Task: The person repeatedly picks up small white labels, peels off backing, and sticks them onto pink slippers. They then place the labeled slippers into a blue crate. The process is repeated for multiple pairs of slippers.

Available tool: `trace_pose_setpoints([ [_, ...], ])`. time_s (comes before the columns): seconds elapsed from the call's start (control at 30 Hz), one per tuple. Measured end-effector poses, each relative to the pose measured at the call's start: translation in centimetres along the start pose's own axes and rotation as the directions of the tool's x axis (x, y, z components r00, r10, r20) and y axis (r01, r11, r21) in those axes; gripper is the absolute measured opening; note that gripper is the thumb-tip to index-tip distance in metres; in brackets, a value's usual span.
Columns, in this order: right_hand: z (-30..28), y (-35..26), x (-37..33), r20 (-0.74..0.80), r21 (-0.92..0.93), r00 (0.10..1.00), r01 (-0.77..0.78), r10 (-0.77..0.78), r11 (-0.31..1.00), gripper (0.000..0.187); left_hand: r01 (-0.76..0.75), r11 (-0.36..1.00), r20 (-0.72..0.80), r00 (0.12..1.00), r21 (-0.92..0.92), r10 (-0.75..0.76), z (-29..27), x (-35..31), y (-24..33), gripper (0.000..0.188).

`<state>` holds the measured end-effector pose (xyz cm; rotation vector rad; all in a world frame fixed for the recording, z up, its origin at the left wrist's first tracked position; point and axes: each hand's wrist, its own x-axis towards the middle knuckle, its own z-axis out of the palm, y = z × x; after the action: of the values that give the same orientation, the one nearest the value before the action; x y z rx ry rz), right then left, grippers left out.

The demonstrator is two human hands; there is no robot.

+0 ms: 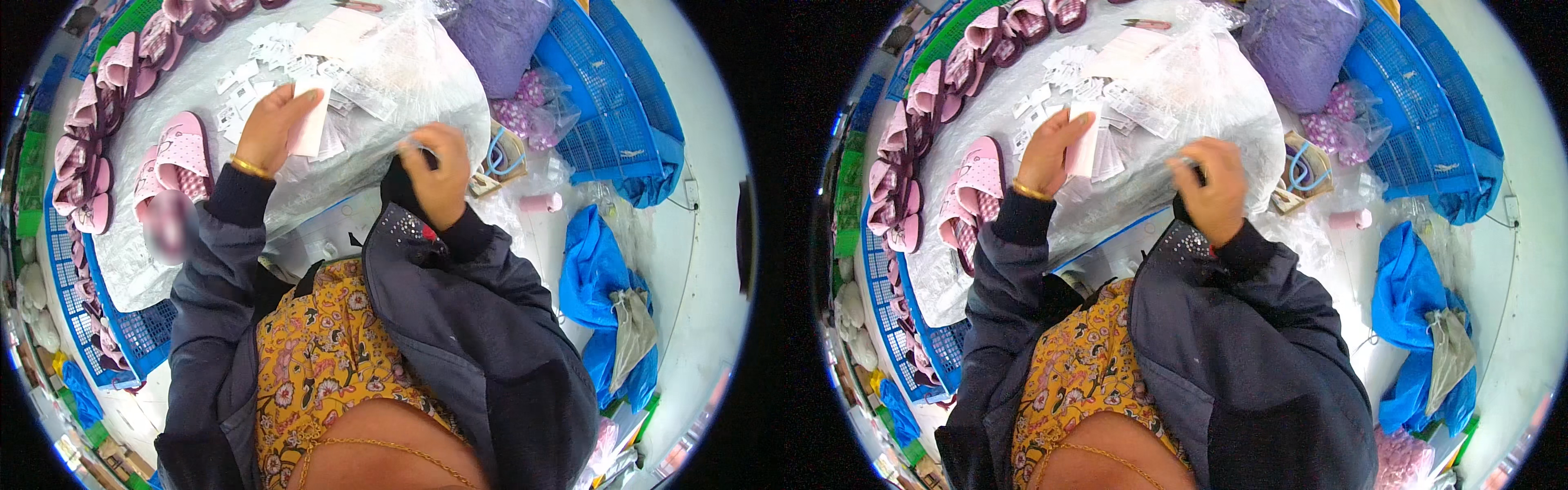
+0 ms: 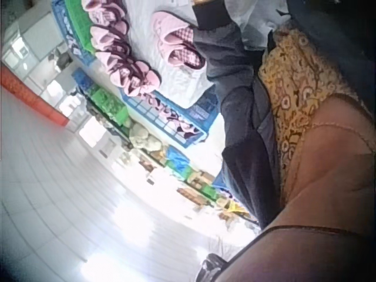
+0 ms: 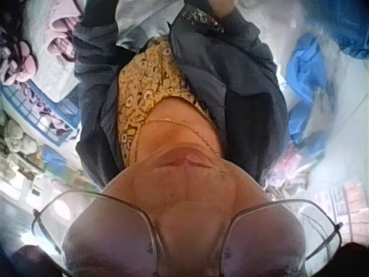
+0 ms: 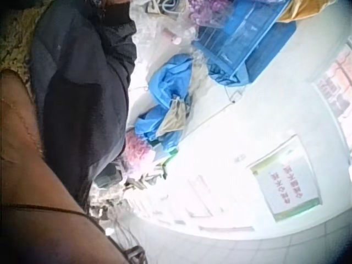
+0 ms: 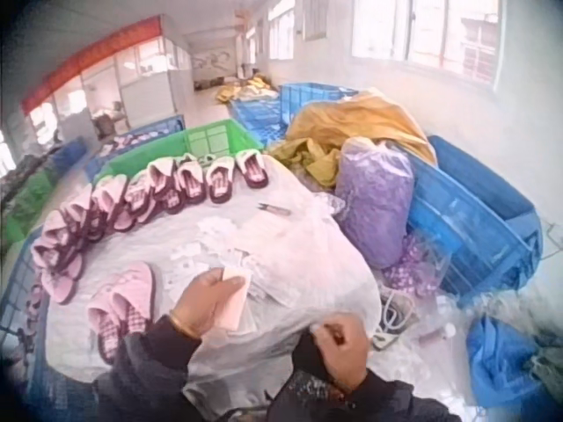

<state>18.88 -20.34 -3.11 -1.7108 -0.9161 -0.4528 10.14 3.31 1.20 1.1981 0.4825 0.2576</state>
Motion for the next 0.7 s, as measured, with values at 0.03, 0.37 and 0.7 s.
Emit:
trace_pose_setpoints([
  [0.03, -1.0, 0.8, -1.0, 0.036, 0.117, 0.936, -0.353, 0.352, 0.928, 0.023, -0.043, 0.996, 0.032, 0.999, 0.078, 0.041, 1.0, 0.6, 0.5, 0.022],
  [0.37, -1.3, 7.2, -4.7, 0.412, -0.124, 0.78, -0.464, 0.471, 0.877, 0.018, -0.384, 0.773, 0.36, 0.908, 0.505, 0.216, 11.3, 9.2, -4.0, 0.023],
  [0.7, -8.3, -3.0, -1.7, 0.807, 0.417, 0.59, -0.582, 0.01, 0.698, 0.007, -0.426, 0.559, 0.289, 0.902, 0.711, 0.32, 11.4, 10.8, -5.7, 0.034],
])
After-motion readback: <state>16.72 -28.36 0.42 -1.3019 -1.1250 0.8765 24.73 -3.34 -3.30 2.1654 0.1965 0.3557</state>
